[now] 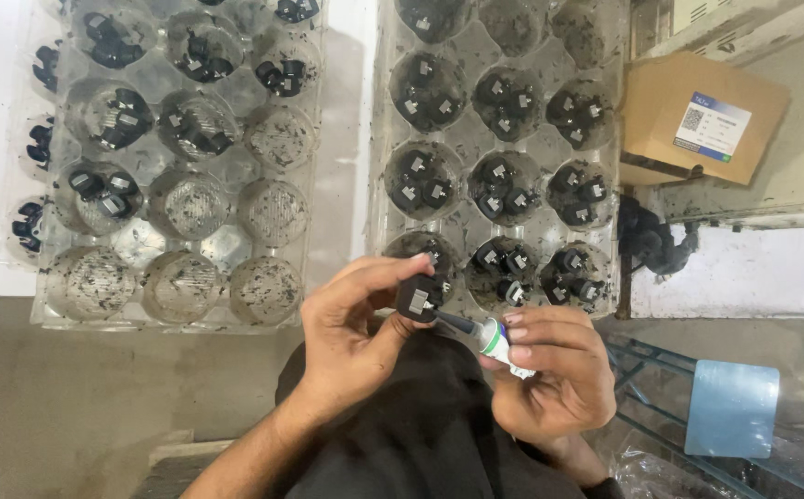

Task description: The person picks black plastic plug components one at a time from a molded plastic tray, applies adhesive to each component using a small squeeze bottle with a brush applicator, and places the treated component back into the tray. The person repeats this cycle across many components and reaches for the bottle cap at the end.

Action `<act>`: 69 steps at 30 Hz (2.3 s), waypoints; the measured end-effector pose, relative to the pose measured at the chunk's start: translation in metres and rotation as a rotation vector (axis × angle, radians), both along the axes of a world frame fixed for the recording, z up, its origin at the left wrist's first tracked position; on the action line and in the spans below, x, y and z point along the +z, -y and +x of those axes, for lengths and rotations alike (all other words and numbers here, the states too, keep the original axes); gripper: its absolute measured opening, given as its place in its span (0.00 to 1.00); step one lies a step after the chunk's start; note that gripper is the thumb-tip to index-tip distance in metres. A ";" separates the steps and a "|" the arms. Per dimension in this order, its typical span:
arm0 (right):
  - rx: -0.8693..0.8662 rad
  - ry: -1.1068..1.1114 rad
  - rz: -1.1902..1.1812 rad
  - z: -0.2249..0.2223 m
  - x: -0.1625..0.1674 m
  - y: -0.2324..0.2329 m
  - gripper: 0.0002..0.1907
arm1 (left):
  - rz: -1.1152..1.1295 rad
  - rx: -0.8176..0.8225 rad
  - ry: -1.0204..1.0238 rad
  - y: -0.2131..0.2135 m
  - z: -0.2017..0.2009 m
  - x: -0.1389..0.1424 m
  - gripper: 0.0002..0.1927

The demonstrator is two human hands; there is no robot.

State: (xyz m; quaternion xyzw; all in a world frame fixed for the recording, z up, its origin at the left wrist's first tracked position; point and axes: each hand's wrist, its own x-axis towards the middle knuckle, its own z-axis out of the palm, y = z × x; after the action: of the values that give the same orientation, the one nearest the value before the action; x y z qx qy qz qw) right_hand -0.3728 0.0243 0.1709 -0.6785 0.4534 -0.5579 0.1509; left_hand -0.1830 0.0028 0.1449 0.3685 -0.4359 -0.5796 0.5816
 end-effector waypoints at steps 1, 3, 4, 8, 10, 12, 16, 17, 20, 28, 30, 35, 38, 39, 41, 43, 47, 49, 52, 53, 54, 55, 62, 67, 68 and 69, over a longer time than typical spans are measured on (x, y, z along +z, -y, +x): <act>0.003 -0.025 -0.012 -0.001 0.001 0.000 0.16 | 0.032 0.013 -0.003 -0.002 -0.002 0.003 0.21; -0.003 -0.078 -0.028 -0.002 0.003 0.000 0.16 | 0.056 0.035 0.007 -0.003 -0.004 0.007 0.21; -0.007 -0.104 -0.037 -0.002 0.004 0.001 0.16 | 0.048 0.044 0.020 -0.003 -0.004 0.009 0.20; 0.000 -0.200 -0.127 -0.003 0.003 0.007 0.15 | 0.077 0.023 0.022 -0.004 -0.002 0.012 0.20; 0.018 -0.225 -0.146 -0.006 0.005 0.008 0.15 | 0.091 -0.002 -0.012 -0.004 -0.002 0.012 0.21; 0.044 -0.219 -0.147 -0.009 0.005 0.010 0.13 | 0.115 -0.029 -0.049 -0.005 -0.002 0.009 0.23; 0.048 -0.196 -0.157 -0.010 0.003 0.012 0.13 | 0.169 -0.064 -0.123 -0.005 -0.003 0.004 0.25; 0.037 -0.196 -0.162 -0.009 0.003 0.012 0.13 | 0.179 -0.069 -0.140 -0.005 -0.003 0.003 0.25; 0.009 -0.198 -0.167 -0.006 0.001 0.011 0.14 | 0.208 -0.076 -0.174 -0.005 -0.003 0.000 0.26; 0.027 -0.221 -0.113 -0.008 -0.001 0.009 0.12 | 0.218 -0.067 -0.154 -0.005 0.000 0.000 0.26; 0.037 -0.234 -0.119 -0.009 -0.001 0.009 0.12 | 0.225 -0.063 -0.156 -0.006 0.001 0.000 0.26; 0.033 -0.219 -0.090 -0.005 0.000 0.009 0.12 | 0.249 -0.080 -0.239 -0.008 -0.001 -0.003 0.26; -0.015 -0.185 -0.036 0.001 -0.001 0.005 0.14 | 0.272 -0.111 -0.395 -0.007 -0.004 -0.009 0.24; -0.020 -0.163 -0.034 0.002 -0.002 0.005 0.14 | 0.245 -0.128 -0.399 -0.009 -0.005 -0.010 0.23; -0.044 -0.079 -0.036 0.004 -0.003 0.004 0.15 | 0.191 -0.165 -0.406 -0.014 -0.008 -0.011 0.23; -0.073 0.042 -0.036 0.004 -0.003 0.000 0.15 | 0.312 -0.228 -0.465 -0.018 -0.009 -0.014 0.23; -0.086 0.028 -0.020 0.001 -0.004 -0.003 0.15 | 0.308 -0.240 -0.476 -0.020 -0.010 -0.017 0.22; -0.059 -0.031 0.000 0.000 -0.004 -0.002 0.16 | 0.298 -0.255 -0.483 -0.021 -0.009 -0.017 0.21; -0.041 -0.053 -0.027 0.001 -0.007 0.004 0.16 | 0.304 -0.283 -0.502 -0.022 -0.009 -0.017 0.21; -0.039 -0.058 -0.029 0.001 -0.008 0.006 0.16 | 0.310 -0.294 -0.509 -0.022 -0.009 -0.017 0.21; -0.037 -0.063 -0.031 0.002 -0.010 0.008 0.15 | 0.313 -0.292 -0.517 -0.022 -0.009 -0.017 0.21; -0.036 -0.068 -0.033 0.002 -0.010 0.010 0.15 | 0.316 -0.292 -0.525 -0.022 -0.010 -0.018 0.21; -0.078 -0.075 0.005 0.008 -0.007 0.009 0.15 | 0.346 -0.300 -0.525 -0.019 -0.008 -0.018 0.22; -0.095 -0.061 0.007 0.014 -0.007 0.015 0.14 | 0.355 -0.325 -0.570 -0.012 -0.002 -0.017 0.23; -0.091 -0.067 0.018 0.015 -0.006 0.016 0.13 | 0.361 -0.322 -0.575 -0.010 -0.002 -0.017 0.24; -0.087 -0.074 0.029 0.015 -0.006 0.017 0.13 | 0.368 -0.330 -0.567 -0.008 -0.001 -0.016 0.24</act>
State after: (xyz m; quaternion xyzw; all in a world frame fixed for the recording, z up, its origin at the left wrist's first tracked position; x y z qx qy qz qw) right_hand -0.3578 0.0073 0.1653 -0.6760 0.4959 -0.5318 0.1196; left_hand -0.1837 0.0109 0.1284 0.2166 -0.1995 -0.8133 0.5019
